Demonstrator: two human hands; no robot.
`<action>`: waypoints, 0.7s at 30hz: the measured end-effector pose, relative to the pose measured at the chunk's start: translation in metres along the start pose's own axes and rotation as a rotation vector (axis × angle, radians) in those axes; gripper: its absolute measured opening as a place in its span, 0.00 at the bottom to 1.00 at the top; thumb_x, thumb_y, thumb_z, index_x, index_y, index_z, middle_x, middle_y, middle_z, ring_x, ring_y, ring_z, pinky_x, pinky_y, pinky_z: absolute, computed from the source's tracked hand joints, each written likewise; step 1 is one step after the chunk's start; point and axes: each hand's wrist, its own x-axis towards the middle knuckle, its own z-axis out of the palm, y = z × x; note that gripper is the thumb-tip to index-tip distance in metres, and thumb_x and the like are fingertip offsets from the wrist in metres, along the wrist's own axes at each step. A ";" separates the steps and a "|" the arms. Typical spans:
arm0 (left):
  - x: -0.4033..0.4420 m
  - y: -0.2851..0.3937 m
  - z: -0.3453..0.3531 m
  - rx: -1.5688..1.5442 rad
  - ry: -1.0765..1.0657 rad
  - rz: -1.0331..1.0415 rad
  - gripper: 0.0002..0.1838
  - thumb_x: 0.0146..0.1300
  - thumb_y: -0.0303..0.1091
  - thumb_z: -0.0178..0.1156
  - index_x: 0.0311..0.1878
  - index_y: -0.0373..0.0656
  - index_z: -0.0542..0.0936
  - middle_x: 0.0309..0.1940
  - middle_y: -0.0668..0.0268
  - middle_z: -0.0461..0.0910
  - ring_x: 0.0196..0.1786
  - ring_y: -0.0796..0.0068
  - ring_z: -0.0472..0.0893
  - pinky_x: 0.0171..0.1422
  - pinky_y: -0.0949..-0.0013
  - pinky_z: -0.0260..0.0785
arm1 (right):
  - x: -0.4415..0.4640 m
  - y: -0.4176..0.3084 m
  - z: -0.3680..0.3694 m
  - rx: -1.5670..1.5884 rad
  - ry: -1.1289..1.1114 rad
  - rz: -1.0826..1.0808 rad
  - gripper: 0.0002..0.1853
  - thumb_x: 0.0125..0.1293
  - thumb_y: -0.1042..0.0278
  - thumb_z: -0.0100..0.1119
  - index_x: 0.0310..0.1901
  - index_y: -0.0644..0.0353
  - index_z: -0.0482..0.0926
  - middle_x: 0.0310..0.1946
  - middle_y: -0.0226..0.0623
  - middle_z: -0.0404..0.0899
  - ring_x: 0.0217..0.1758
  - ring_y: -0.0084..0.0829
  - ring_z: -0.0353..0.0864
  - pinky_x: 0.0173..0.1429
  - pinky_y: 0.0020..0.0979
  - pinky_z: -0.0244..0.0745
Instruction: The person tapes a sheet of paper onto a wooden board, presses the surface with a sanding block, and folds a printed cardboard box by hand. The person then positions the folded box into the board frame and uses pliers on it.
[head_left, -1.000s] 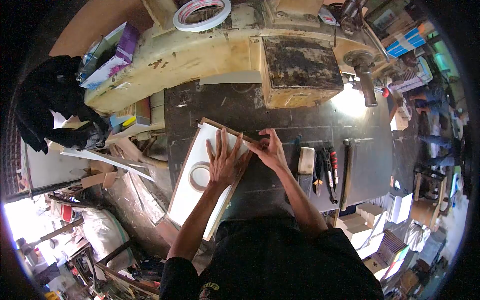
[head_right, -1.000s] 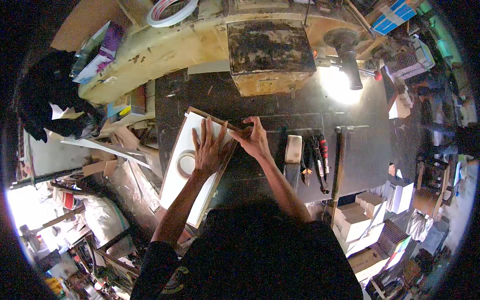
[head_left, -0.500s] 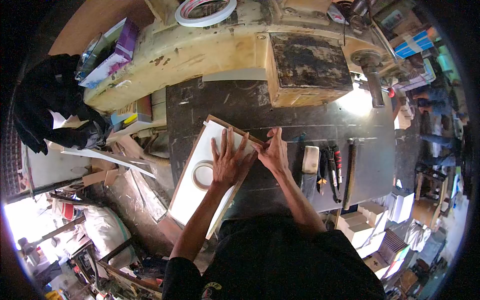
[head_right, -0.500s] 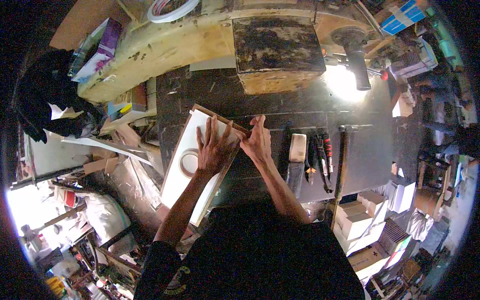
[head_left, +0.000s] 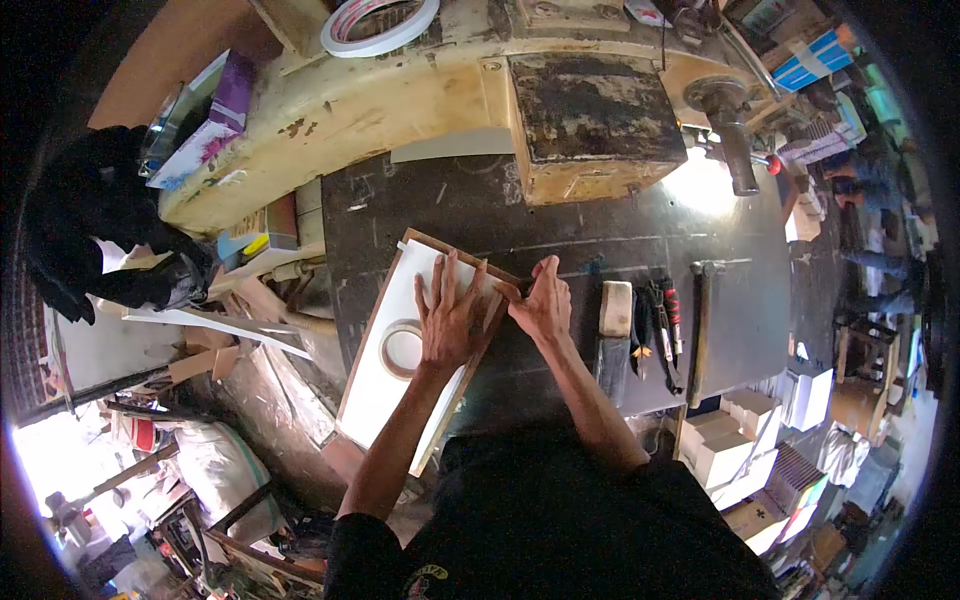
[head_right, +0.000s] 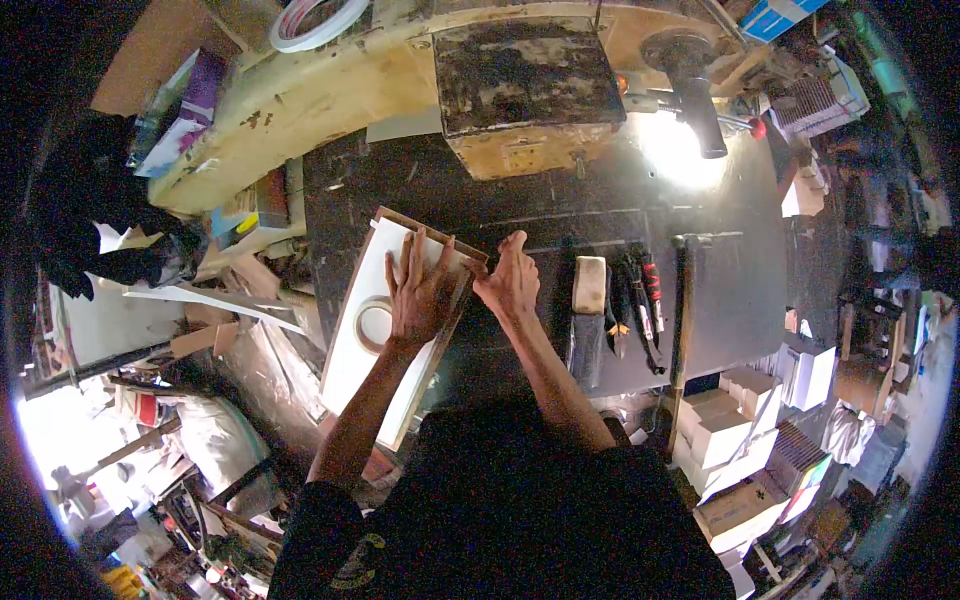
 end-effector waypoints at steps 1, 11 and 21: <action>-0.001 -0.002 0.003 0.035 0.008 -0.016 0.30 0.71 0.48 0.58 0.75 0.58 0.68 0.81 0.53 0.48 0.82 0.47 0.49 0.82 0.34 0.31 | -0.001 0.001 0.001 0.005 0.002 -0.001 0.35 0.53 0.48 0.79 0.46 0.61 0.65 0.28 0.45 0.77 0.35 0.53 0.83 0.39 0.48 0.75; 0.007 0.008 0.017 -0.028 0.192 -0.108 0.23 0.65 0.43 0.63 0.64 0.57 0.81 0.77 0.55 0.61 0.79 0.51 0.55 0.81 0.41 0.39 | 0.024 0.034 -0.001 0.147 -0.117 -0.123 0.26 0.54 0.56 0.78 0.43 0.66 0.76 0.32 0.47 0.84 0.33 0.36 0.88 0.34 0.36 0.80; 0.009 0.000 0.005 -0.098 0.165 -0.081 0.22 0.65 0.36 0.65 0.62 0.56 0.83 0.75 0.54 0.65 0.78 0.52 0.59 0.81 0.47 0.44 | 0.031 0.030 0.010 0.004 0.006 -0.191 0.34 0.43 0.56 0.81 0.49 0.61 0.73 0.36 0.50 0.84 0.41 0.52 0.86 0.43 0.43 0.80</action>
